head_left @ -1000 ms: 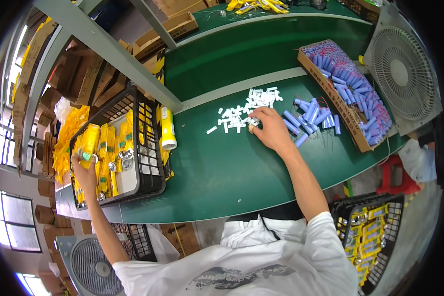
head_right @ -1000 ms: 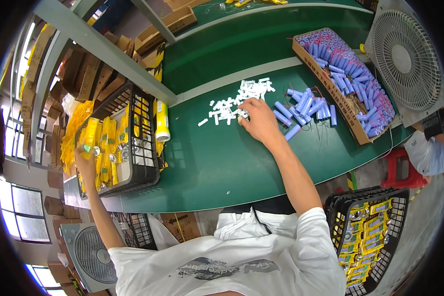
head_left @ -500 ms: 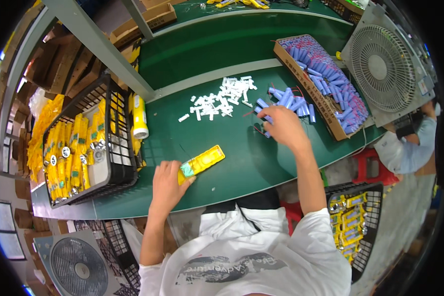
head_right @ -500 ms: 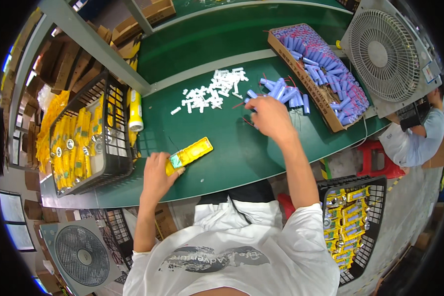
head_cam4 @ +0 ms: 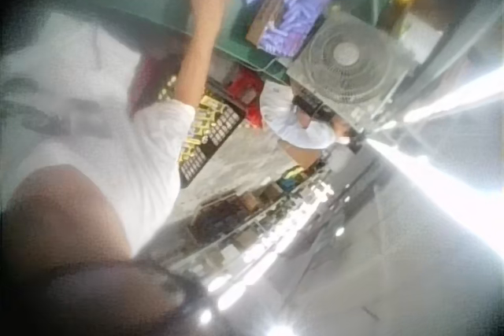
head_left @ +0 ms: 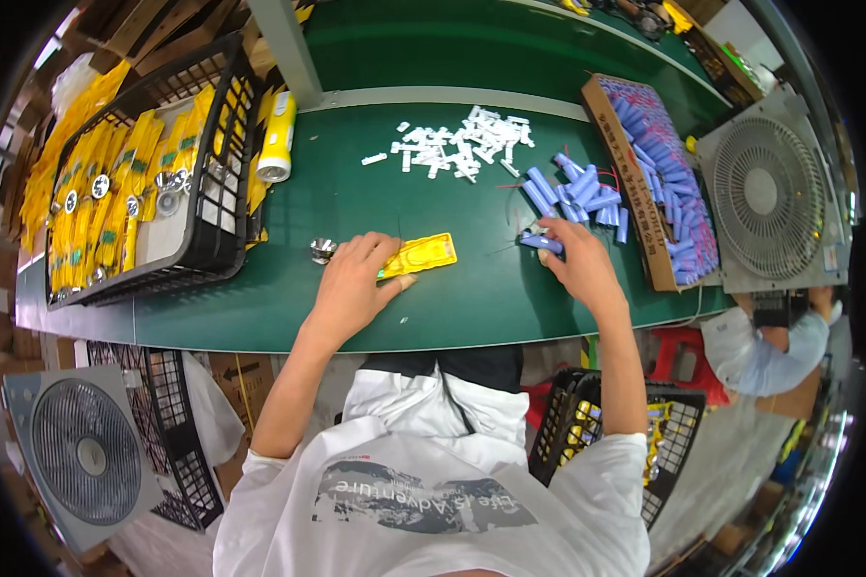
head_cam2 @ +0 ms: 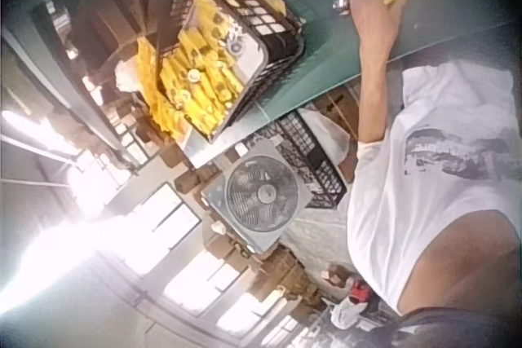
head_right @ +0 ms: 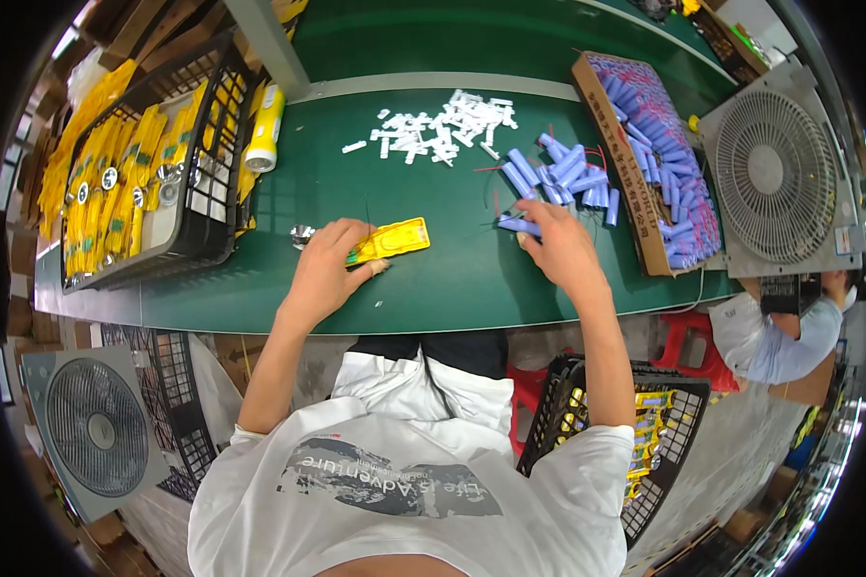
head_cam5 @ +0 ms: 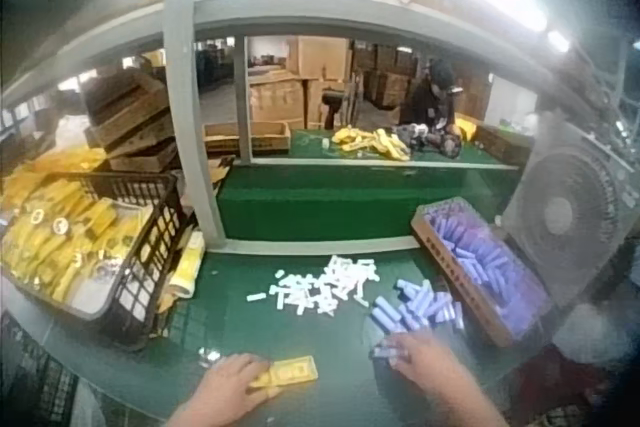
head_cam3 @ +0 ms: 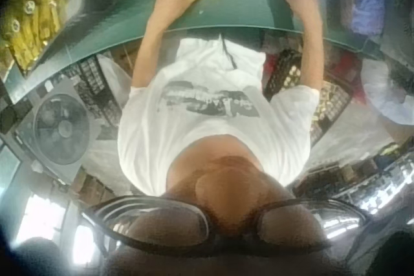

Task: The person assembles flashlights by inserting batteries into flashlight casings by hand and placing the assembled flashlights into a plastic crate.

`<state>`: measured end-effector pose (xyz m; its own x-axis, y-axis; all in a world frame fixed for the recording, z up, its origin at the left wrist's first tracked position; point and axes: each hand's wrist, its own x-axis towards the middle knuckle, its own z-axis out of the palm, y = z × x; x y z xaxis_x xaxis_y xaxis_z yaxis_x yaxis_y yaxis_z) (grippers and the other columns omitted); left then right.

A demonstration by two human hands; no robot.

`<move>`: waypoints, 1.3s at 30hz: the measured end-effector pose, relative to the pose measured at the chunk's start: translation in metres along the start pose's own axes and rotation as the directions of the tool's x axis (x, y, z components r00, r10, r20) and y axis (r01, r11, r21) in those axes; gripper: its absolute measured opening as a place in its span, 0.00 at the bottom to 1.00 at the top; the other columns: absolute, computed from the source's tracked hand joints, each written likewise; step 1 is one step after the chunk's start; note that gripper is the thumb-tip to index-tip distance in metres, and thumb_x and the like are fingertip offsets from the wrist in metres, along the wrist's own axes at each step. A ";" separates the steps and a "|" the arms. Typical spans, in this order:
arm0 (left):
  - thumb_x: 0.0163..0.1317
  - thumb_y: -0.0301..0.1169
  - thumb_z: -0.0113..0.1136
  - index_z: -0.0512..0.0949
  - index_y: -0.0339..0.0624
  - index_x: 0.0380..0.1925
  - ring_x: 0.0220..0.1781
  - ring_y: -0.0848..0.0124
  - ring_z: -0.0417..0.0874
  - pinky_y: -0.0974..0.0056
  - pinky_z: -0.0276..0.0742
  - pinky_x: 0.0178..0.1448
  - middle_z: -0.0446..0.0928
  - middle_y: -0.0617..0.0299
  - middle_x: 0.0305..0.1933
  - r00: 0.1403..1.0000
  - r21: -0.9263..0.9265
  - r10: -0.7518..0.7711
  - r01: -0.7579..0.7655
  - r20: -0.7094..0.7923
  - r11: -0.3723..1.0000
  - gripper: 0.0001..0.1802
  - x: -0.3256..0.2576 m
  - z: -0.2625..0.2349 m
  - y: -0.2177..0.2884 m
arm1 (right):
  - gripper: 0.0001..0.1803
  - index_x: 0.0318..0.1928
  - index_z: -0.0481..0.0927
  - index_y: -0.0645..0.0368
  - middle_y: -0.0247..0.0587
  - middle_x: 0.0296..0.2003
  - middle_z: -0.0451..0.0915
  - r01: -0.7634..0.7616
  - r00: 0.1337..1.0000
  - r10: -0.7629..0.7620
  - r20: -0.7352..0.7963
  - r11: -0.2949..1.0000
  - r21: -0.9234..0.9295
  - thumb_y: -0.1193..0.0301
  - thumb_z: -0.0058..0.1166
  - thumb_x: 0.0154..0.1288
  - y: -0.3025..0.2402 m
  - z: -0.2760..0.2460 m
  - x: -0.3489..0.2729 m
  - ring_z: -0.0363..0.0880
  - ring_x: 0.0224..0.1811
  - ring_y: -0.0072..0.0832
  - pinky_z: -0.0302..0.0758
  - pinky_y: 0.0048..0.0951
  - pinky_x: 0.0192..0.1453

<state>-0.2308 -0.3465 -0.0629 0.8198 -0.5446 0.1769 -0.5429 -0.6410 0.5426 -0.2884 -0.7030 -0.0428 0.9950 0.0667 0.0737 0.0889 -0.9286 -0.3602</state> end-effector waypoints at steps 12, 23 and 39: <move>0.68 0.37 0.68 0.86 0.41 0.45 0.57 0.59 0.81 0.53 0.71 0.63 0.82 0.60 0.54 0.986 0.139 0.158 -0.149 -0.056 0.979 0.13 0.002 0.008 0.006 | 0.21 0.62 0.78 0.70 0.42 0.52 0.82 0.088 0.990 0.058 -0.129 0.464 0.882 0.80 0.64 0.70 -0.049 0.048 0.012 0.84 0.53 0.27 0.81 0.30 0.59; 0.69 0.29 0.63 0.79 0.36 0.37 0.53 0.53 0.83 0.52 0.73 0.61 0.86 0.55 0.53 0.987 -0.298 -0.110 0.071 -0.115 0.952 0.07 0.002 0.025 0.014 | 0.17 0.53 0.86 0.61 0.40 0.45 0.90 0.138 0.988 -0.046 -0.148 0.693 0.707 0.78 0.70 0.63 -0.072 0.085 0.029 0.88 0.48 0.28 0.84 0.31 0.52; 0.63 0.22 0.65 0.78 0.32 0.37 0.51 0.51 0.85 0.53 0.78 0.59 0.86 0.52 0.49 0.983 -0.383 -0.112 0.047 -0.148 0.923 0.05 0.000 0.024 0.007 | 0.14 0.44 0.88 0.61 0.38 0.41 0.88 0.310 0.950 -0.280 -0.139 0.788 0.532 0.81 0.73 0.57 -0.078 0.081 0.046 0.86 0.40 0.29 0.84 0.28 0.43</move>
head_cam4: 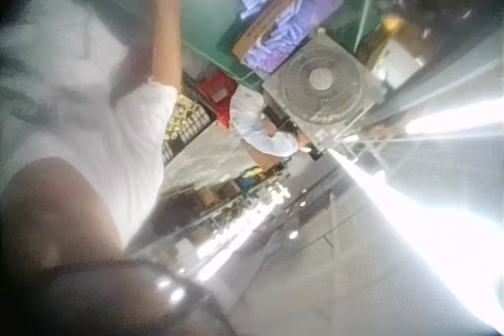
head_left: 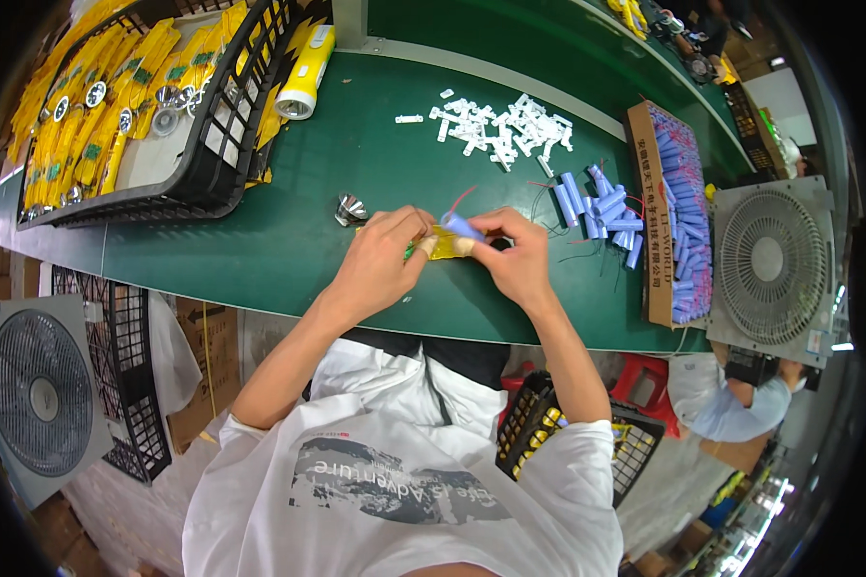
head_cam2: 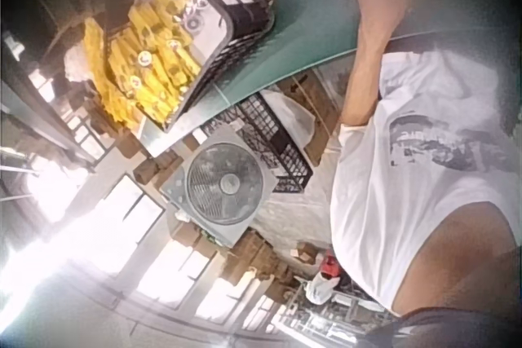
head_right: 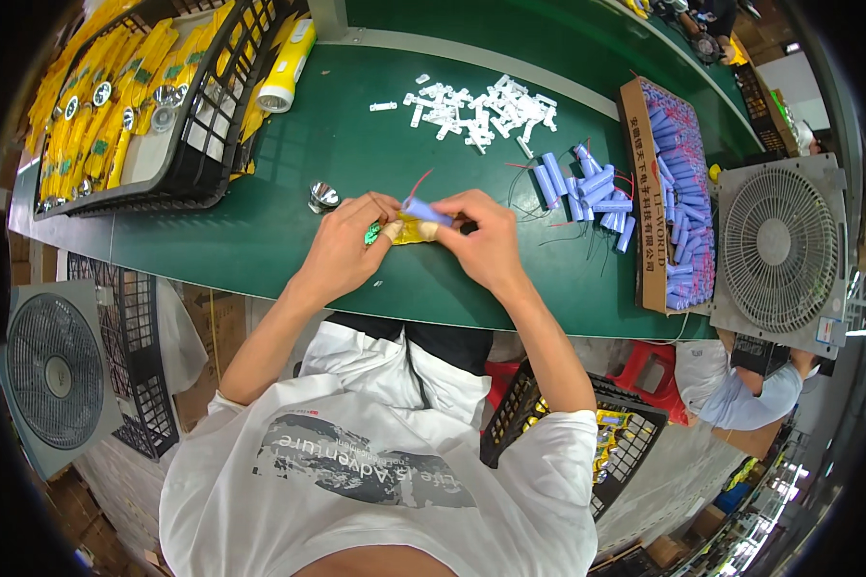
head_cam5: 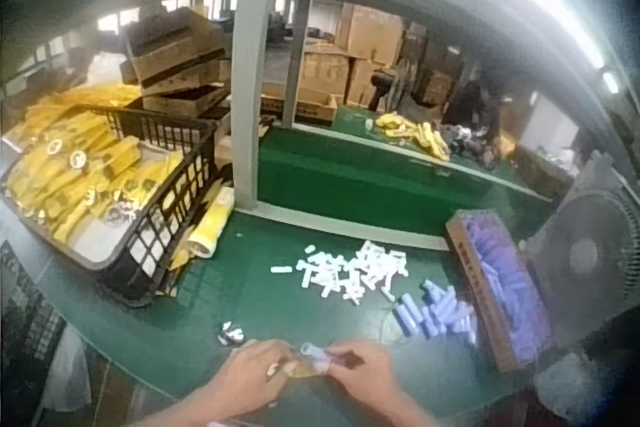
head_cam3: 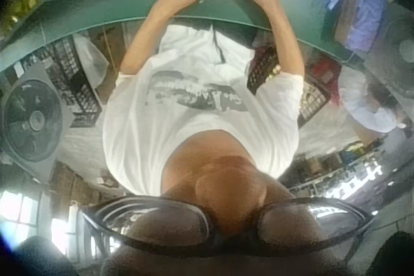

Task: The person assembles flashlights by inserting batteries into flashlight casings by hand and placing the assembled flashlights into a plastic crate.

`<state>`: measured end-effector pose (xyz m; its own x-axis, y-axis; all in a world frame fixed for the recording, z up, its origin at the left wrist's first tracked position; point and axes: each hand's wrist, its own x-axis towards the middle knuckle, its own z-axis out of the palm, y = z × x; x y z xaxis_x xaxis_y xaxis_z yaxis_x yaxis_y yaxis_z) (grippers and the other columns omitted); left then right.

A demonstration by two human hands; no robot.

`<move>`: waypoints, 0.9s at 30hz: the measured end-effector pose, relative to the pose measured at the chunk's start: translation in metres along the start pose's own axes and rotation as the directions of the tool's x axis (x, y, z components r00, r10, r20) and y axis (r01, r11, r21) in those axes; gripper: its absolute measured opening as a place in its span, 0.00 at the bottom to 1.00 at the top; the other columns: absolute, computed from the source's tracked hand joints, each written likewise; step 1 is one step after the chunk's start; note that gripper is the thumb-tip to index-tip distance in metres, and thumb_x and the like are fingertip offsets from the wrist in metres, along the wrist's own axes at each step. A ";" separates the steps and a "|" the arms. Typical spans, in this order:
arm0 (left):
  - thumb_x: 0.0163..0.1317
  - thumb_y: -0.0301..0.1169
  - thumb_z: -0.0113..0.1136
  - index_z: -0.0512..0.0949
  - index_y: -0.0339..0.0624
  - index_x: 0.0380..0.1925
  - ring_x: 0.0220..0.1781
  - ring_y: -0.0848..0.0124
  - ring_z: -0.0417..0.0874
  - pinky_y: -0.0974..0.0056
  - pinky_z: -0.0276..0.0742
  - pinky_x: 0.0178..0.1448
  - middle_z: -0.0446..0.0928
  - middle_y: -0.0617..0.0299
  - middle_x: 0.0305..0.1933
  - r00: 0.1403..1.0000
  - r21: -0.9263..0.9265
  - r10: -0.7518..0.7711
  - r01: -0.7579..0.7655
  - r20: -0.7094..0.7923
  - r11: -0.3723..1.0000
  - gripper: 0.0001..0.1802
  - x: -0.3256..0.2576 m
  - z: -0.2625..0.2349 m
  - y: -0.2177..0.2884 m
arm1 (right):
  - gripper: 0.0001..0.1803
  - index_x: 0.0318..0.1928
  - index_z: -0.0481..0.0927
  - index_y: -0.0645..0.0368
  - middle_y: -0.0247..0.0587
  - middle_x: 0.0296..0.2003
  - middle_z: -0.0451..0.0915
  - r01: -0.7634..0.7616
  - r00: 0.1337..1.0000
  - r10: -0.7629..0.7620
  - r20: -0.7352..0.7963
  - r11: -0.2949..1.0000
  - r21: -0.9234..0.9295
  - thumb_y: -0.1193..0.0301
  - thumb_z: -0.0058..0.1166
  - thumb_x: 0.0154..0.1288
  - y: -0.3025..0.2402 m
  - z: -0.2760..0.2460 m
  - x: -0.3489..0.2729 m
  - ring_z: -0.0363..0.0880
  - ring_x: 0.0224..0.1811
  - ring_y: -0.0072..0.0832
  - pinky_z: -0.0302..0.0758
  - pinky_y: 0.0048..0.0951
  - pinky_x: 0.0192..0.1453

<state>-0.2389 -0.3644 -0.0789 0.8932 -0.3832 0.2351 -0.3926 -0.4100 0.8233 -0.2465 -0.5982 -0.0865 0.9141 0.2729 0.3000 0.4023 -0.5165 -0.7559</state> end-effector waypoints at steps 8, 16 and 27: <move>0.72 0.28 0.60 0.76 0.40 0.42 0.54 0.59 0.81 0.55 0.67 0.65 0.83 0.59 0.51 0.997 0.147 0.037 -0.048 0.074 0.988 0.05 0.000 0.004 0.007 | 0.17 0.57 0.80 0.67 0.40 0.50 0.84 -0.266 0.912 0.398 -0.100 0.760 0.593 0.81 0.66 0.69 0.018 0.014 -0.021 0.85 0.50 0.24 0.84 0.26 0.53; 0.69 0.28 0.62 0.76 0.38 0.42 0.53 0.57 0.81 0.52 0.69 0.63 0.81 0.57 0.50 0.966 0.339 0.233 -0.256 0.108 0.905 0.07 0.009 0.019 0.012 | 0.16 0.56 0.81 0.67 0.40 0.51 0.85 -0.226 0.917 0.367 -0.155 0.799 0.557 0.81 0.65 0.69 0.017 0.017 -0.023 0.87 0.49 0.24 0.85 0.28 0.54; 0.62 0.22 0.64 0.79 0.33 0.41 0.51 0.50 0.80 0.50 0.76 0.56 0.81 0.52 0.47 0.985 0.153 0.135 -0.151 0.108 0.977 0.08 0.011 0.011 0.008 | 0.16 0.46 0.86 0.63 0.45 0.43 0.88 0.091 0.970 -0.080 -0.230 0.995 0.037 0.82 0.73 0.56 -0.001 0.013 -0.021 0.90 0.46 0.36 0.88 0.31 0.48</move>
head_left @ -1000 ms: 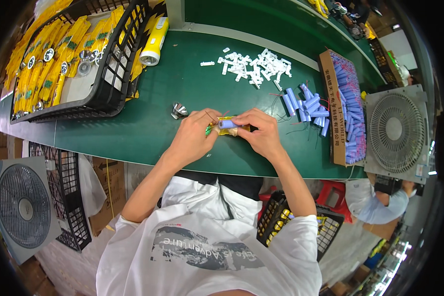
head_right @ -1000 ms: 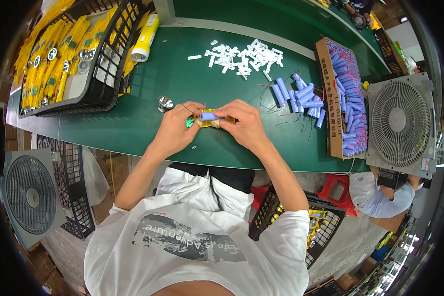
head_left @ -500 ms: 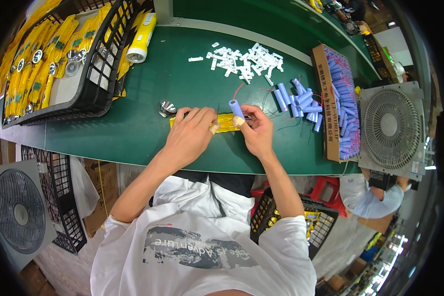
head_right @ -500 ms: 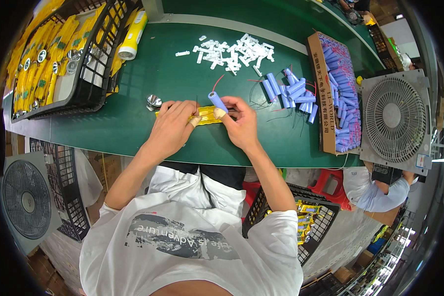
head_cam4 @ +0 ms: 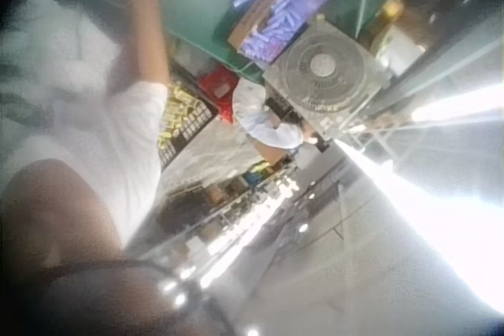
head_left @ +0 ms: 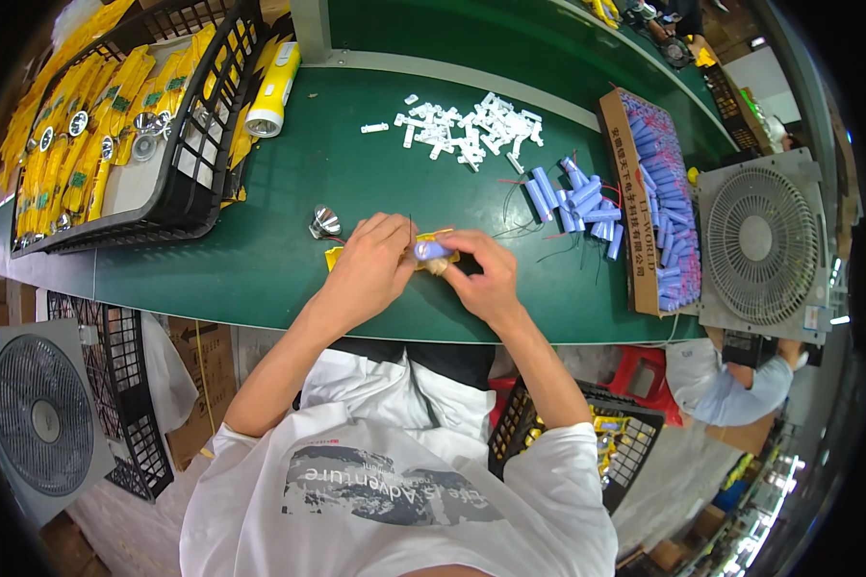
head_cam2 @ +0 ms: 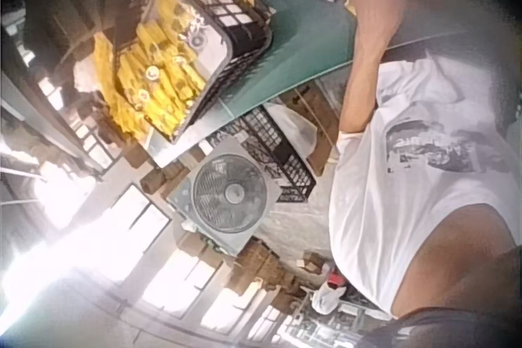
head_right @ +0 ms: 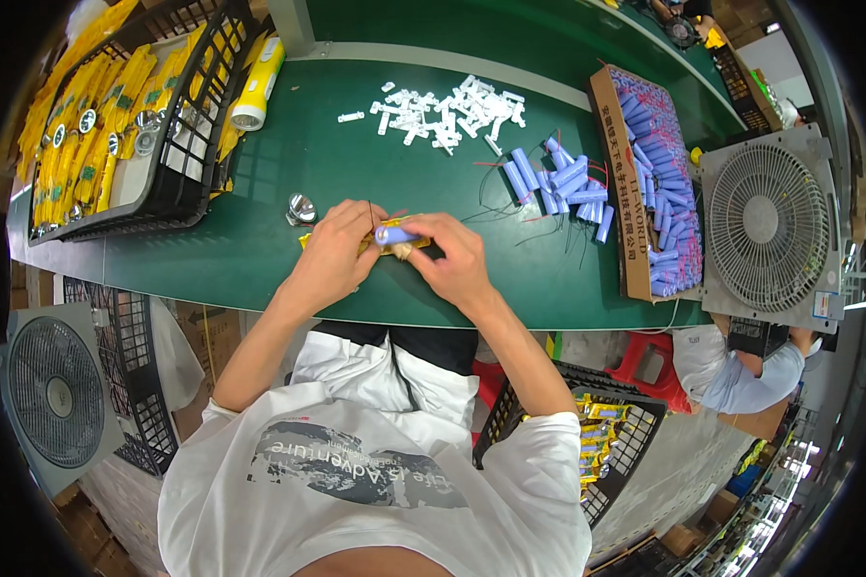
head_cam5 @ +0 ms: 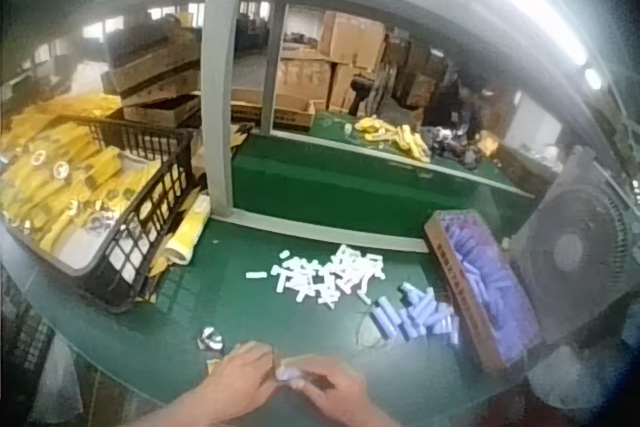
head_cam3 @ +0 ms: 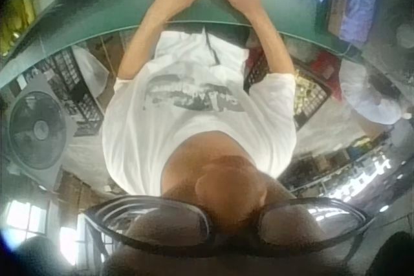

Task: The person assembles flashlights by inserting batteries into flashlight casings by hand and placing the assembled flashlights into a plastic crate.

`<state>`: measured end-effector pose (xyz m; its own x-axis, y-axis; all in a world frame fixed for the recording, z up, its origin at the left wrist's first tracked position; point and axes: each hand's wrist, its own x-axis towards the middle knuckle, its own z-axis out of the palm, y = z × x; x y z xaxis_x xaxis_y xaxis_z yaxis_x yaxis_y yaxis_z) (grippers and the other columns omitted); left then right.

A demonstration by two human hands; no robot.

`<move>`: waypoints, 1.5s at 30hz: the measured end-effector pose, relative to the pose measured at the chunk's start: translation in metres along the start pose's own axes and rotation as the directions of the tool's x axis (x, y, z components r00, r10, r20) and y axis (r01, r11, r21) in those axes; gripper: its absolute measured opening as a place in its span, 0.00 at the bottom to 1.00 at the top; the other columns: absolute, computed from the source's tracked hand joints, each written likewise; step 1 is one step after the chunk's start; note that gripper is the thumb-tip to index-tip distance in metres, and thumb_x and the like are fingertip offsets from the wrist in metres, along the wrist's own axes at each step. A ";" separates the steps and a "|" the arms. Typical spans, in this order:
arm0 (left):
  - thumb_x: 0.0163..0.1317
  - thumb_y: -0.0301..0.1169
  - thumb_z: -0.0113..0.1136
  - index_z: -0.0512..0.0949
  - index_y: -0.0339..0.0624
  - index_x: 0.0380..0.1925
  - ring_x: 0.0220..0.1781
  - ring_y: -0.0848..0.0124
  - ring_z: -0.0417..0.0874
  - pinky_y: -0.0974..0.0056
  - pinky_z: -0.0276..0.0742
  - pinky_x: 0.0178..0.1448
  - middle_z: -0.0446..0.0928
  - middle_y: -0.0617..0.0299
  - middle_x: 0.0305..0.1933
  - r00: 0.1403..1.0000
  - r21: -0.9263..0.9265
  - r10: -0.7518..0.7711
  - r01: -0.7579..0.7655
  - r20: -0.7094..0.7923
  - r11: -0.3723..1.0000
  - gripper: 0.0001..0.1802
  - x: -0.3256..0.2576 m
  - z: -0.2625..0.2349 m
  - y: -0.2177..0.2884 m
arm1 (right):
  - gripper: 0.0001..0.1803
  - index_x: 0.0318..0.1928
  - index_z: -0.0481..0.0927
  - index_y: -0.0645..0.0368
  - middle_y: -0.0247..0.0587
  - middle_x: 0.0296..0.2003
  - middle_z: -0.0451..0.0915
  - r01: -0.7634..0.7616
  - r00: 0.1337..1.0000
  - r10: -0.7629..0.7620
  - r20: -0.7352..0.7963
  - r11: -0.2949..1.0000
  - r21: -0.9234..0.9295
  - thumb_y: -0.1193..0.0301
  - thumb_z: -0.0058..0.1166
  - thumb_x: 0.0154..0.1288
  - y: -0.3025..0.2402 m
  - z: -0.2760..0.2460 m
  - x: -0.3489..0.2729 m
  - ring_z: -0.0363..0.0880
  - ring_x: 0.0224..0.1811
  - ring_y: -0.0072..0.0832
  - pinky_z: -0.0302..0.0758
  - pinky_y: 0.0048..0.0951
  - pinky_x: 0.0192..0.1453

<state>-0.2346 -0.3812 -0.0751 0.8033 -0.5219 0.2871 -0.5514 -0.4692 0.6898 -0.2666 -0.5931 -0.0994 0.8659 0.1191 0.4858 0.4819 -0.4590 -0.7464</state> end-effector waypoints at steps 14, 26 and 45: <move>0.56 0.23 0.73 0.83 0.36 0.40 0.60 0.55 0.79 0.51 0.75 0.64 0.83 0.56 0.54 0.985 0.076 0.013 0.000 -0.171 0.997 0.12 -0.033 -0.017 -0.004 | 0.14 0.41 0.85 0.61 0.40 0.40 0.89 0.035 0.980 -0.014 0.198 0.994 -0.102 0.82 0.73 0.53 -0.007 -0.004 0.015 0.89 0.40 0.37 0.85 0.33 0.41; 0.56 0.24 0.73 0.81 0.37 0.37 0.62 0.53 0.78 0.51 0.73 0.65 0.81 0.55 0.56 0.964 0.131 -0.070 0.107 -0.256 0.986 0.11 -0.054 -0.008 0.004 | 0.19 0.48 0.88 0.57 0.39 0.41 0.89 0.079 0.994 -0.071 0.080 0.991 -0.111 0.79 0.75 0.54 -0.004 0.007 0.007 0.89 0.40 0.34 0.85 0.31 0.41; 0.54 0.24 0.75 0.84 0.38 0.35 0.59 0.54 0.81 0.51 0.76 0.64 0.83 0.57 0.55 0.956 0.097 -0.031 0.062 -0.293 0.993 0.10 -0.056 -0.015 0.000 | 0.19 0.48 0.87 0.60 0.43 0.44 0.89 0.078 0.996 -0.071 0.052 0.986 -0.147 0.80 0.75 0.55 -0.007 0.008 0.005 0.88 0.42 0.35 0.85 0.32 0.45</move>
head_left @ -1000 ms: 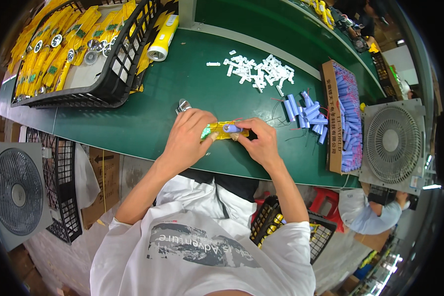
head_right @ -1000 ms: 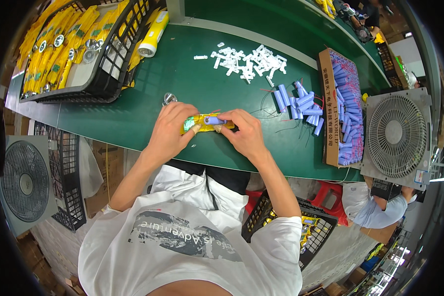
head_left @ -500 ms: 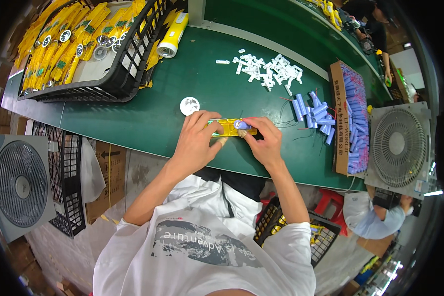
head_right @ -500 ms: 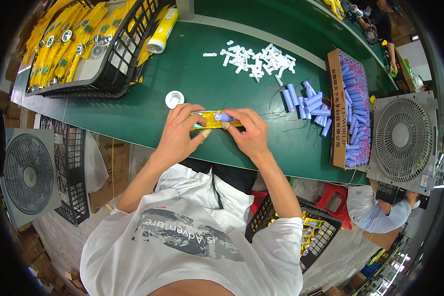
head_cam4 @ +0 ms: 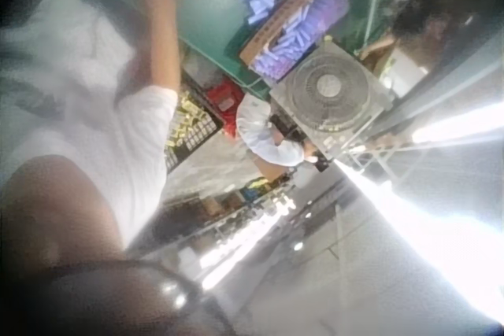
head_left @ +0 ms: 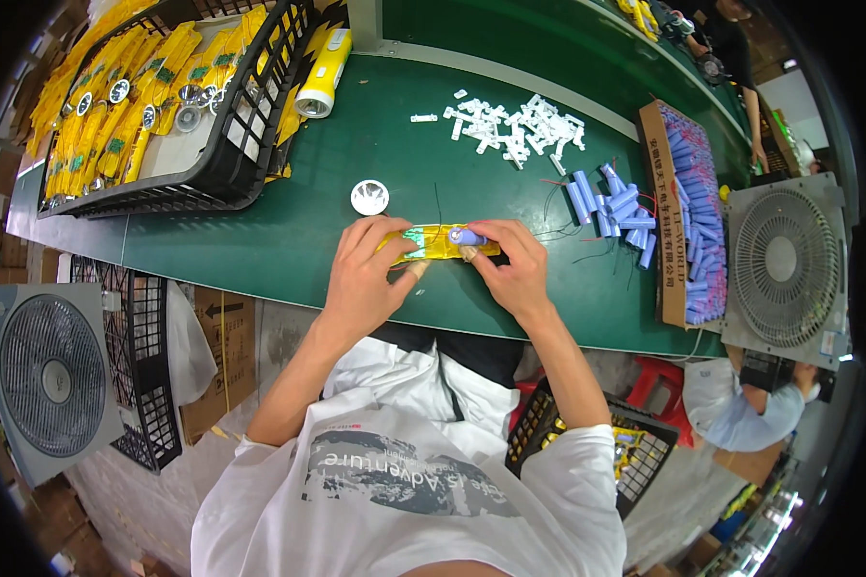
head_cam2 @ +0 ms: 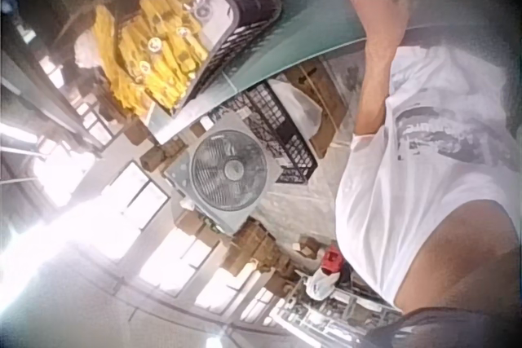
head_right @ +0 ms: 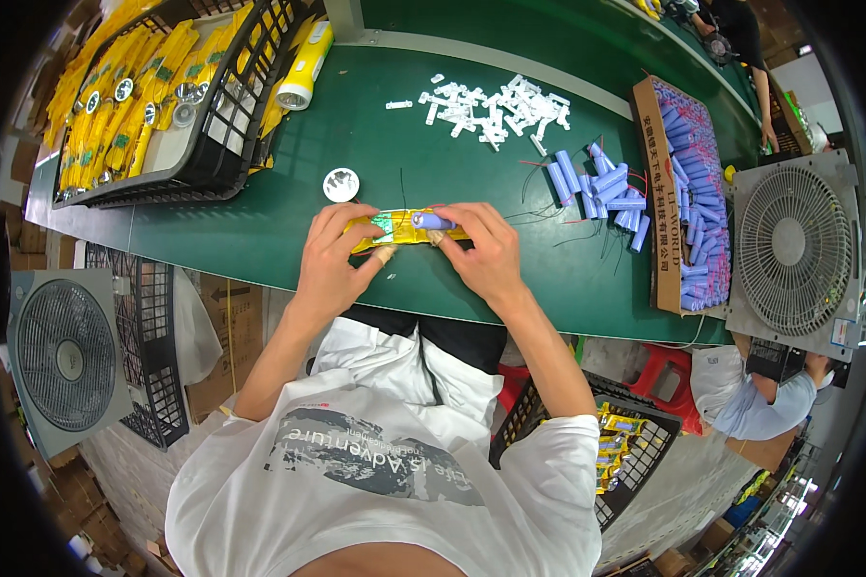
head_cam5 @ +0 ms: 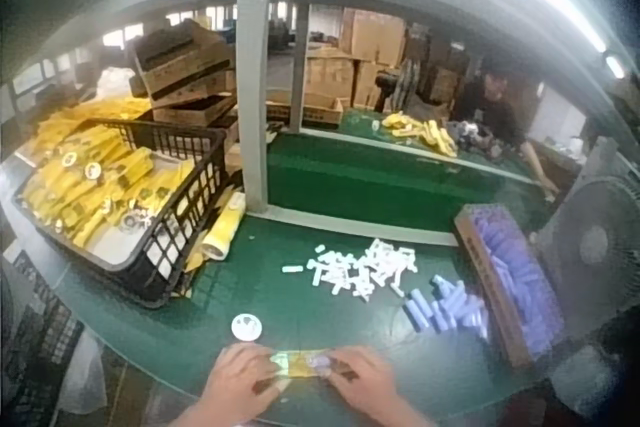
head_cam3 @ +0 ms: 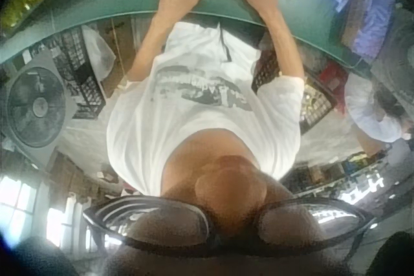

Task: The person assembles flashlights by inserting batteries into flashlight casings by hand and placing the assembled flashlights into a plastic crate.

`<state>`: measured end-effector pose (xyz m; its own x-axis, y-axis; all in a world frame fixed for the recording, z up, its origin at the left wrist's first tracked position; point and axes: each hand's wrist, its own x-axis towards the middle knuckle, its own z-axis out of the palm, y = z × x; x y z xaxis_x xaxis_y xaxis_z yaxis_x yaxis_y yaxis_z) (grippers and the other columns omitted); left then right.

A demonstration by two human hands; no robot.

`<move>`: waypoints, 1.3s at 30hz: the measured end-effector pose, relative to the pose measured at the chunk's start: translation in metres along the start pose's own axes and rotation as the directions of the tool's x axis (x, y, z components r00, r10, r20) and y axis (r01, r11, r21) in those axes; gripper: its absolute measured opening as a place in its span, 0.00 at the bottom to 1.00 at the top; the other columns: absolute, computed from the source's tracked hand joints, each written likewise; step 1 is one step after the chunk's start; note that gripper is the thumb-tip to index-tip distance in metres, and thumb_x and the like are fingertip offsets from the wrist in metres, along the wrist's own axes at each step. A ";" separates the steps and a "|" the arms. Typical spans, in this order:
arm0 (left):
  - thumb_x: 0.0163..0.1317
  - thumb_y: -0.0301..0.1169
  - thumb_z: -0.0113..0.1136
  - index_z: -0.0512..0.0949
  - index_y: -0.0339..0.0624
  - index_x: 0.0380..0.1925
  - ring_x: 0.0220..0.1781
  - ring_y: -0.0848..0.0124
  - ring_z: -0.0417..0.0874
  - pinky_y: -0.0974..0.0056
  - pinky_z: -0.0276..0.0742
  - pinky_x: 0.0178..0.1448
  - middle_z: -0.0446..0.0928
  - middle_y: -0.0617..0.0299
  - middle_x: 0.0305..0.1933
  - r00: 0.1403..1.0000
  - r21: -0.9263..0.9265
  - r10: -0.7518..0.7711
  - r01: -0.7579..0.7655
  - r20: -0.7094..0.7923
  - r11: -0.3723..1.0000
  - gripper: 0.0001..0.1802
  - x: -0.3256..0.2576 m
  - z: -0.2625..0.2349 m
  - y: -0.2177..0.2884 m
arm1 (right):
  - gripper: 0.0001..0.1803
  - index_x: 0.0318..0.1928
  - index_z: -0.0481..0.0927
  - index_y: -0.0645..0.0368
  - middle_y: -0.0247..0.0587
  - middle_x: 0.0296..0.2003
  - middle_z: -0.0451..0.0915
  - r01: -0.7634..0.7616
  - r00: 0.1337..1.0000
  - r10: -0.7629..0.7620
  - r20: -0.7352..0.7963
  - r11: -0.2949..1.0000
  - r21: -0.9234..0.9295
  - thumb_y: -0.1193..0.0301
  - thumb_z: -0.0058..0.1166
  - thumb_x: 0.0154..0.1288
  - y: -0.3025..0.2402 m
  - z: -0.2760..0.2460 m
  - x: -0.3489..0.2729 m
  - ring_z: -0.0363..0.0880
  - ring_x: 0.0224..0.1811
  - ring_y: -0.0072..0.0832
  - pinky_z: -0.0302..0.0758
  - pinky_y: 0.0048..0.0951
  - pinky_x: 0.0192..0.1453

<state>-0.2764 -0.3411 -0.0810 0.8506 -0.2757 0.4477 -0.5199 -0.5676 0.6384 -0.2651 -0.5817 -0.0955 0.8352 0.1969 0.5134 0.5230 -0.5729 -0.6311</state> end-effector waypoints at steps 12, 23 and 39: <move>0.53 0.24 0.75 0.83 0.40 0.34 0.59 0.55 0.81 0.51 0.74 0.63 0.82 0.58 0.55 0.998 0.070 0.066 -0.064 -0.021 0.995 0.10 0.002 0.015 -0.003 | 0.18 0.47 0.87 0.60 0.43 0.44 0.90 -0.018 1.000 0.017 -0.012 0.999 -0.038 0.78 0.75 0.55 -0.002 0.004 0.001 0.88 0.42 0.36 0.85 0.32 0.44; 0.58 0.19 0.62 0.78 0.35 0.43 0.72 0.42 0.69 0.43 0.66 0.72 0.74 0.45 0.68 0.904 0.164 -0.136 0.218 -0.406 0.962 0.12 -0.001 0.009 -0.008 | 0.17 0.47 0.85 0.61 0.43 0.43 0.89 -0.040 0.999 0.040 -0.004 0.999 -0.013 0.79 0.75 0.57 -0.002 0.000 0.000 0.89 0.43 0.36 0.85 0.32 0.47; 0.64 0.31 0.69 0.82 0.41 0.47 0.57 0.55 0.79 0.50 0.74 0.62 0.79 0.57 0.53 0.947 0.033 -0.002 -0.009 0.320 0.999 0.13 0.049 0.012 0.000 | 0.16 0.50 0.86 0.61 0.38 0.40 0.89 -0.351 0.932 0.362 -0.008 0.908 0.229 0.75 0.74 0.61 0.006 -0.004 -0.005 0.87 0.38 0.22 0.83 0.24 0.41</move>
<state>-0.2340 -0.3638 -0.0664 0.8319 -0.5084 0.2223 -0.5247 -0.5904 0.6133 -0.2667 -0.5895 -0.0998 0.9665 -0.0299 0.2548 0.2211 -0.4067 -0.8864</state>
